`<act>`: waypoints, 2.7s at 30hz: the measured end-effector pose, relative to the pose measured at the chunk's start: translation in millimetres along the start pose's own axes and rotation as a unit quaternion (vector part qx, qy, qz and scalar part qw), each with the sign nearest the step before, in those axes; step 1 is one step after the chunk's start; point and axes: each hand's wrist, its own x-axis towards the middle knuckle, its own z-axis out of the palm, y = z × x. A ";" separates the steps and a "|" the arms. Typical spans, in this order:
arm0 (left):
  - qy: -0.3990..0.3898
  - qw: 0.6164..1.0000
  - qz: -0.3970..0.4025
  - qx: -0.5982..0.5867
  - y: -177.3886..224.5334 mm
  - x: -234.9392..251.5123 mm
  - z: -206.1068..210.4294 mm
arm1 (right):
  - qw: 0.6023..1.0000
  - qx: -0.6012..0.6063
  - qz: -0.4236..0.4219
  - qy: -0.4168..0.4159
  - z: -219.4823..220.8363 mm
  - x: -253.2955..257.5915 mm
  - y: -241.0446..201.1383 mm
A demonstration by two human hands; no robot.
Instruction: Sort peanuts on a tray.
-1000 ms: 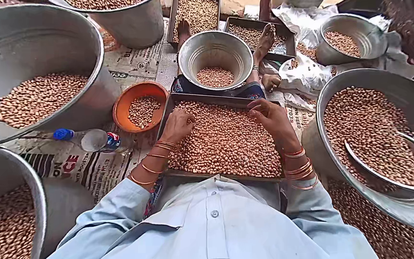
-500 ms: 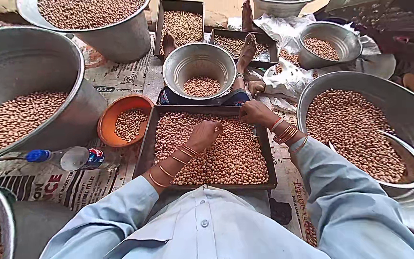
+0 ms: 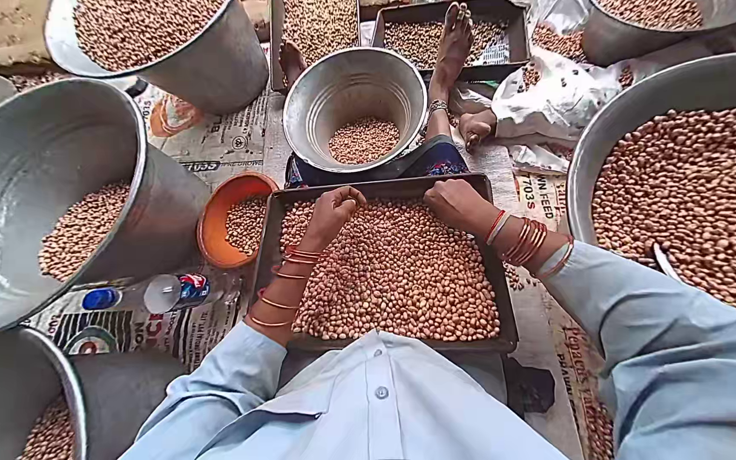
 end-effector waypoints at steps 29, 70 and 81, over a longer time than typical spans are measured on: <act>-0.180 0.928 0.135 0.297 80.3 -28.9 98.9 | 0.989 0.119 -0.022 -0.080 -8.7 4.2 37.8; -0.300 0.829 0.146 0.448 23.6 -3.6 18.1 | 0.963 0.256 -0.042 0.077 -7.7 1.6 23.4; -0.404 0.788 0.358 0.296 104.0 -93.0 122.6 | 0.926 0.339 -0.050 0.157 -1.4 20.5 36.2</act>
